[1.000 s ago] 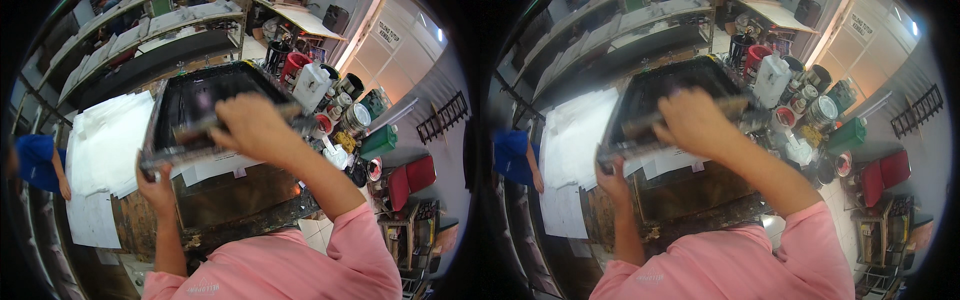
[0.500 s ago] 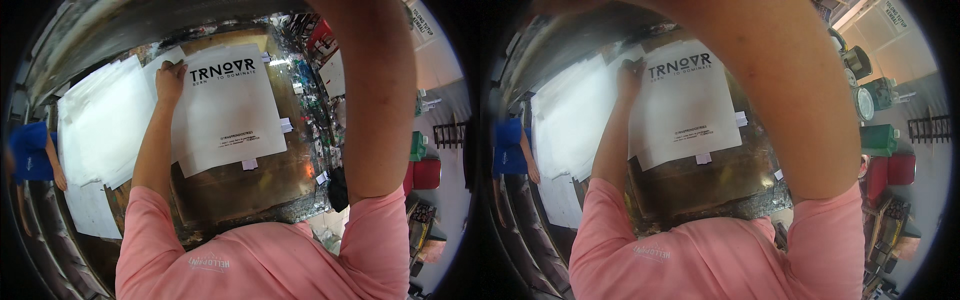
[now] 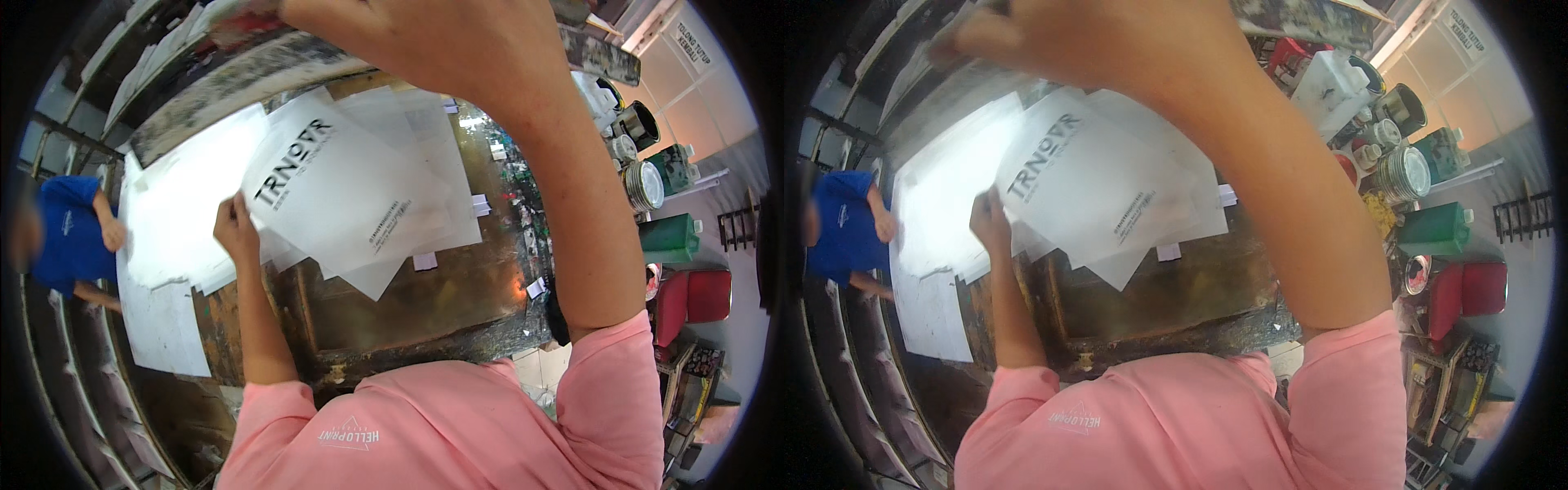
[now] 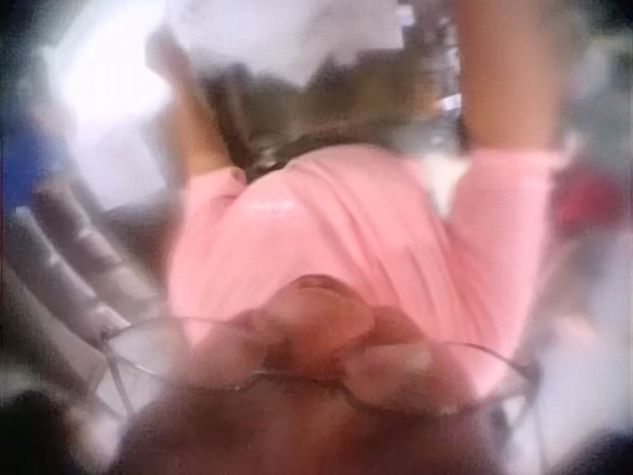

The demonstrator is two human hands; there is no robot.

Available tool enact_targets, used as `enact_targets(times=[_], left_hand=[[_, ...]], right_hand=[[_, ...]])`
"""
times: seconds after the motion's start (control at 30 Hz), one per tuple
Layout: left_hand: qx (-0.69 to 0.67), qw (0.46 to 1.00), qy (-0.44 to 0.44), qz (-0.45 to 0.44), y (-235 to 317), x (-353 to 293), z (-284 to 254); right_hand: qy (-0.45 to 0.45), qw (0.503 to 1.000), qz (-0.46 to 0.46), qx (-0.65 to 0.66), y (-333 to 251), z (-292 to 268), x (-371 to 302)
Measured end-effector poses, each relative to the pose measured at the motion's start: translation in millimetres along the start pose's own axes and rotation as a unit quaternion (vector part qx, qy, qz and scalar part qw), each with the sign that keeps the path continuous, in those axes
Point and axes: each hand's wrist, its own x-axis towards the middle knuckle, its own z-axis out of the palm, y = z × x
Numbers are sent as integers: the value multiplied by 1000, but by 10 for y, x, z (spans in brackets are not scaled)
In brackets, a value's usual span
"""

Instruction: The person performs screen printing on white paper sheets. They place a sheet under a screen, pull a squeegee across the screen to apply ink, lift the screen, and remove the printed sheet. This process is repeated continuously throughout the video.

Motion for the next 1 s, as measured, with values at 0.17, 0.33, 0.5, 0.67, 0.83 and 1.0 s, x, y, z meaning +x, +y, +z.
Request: enact_targets(times=[0.17, 0.33, 0.5, 0.67, 0.83, 1.0], left_hand=[[80, 987, 120, -65, -867, -423, -1162], [227, 959, 146, -87, 81, -364, -1373], [73, 885, -325, 324, 1512, -1459, 73], [130, 838, -383, 366, 1693, -1959, 733], [117, 803, -453, 370, 1825, -1851, 743], [106, 790, -474, 373, 1909, -1831, 770]], right_hand=[[36, 998, 11, 54, -108, -72, -232], [-63, 996, 56, 30, -102, -94, -237], [-64, 997, 24, 45, -119, -177, -146], [-58, 995, 7, 77, -38, -232, -164], [45, 994, -60, 75, 116, -65, -189], [49, 992, -76, 93, 207, -100, 95]])
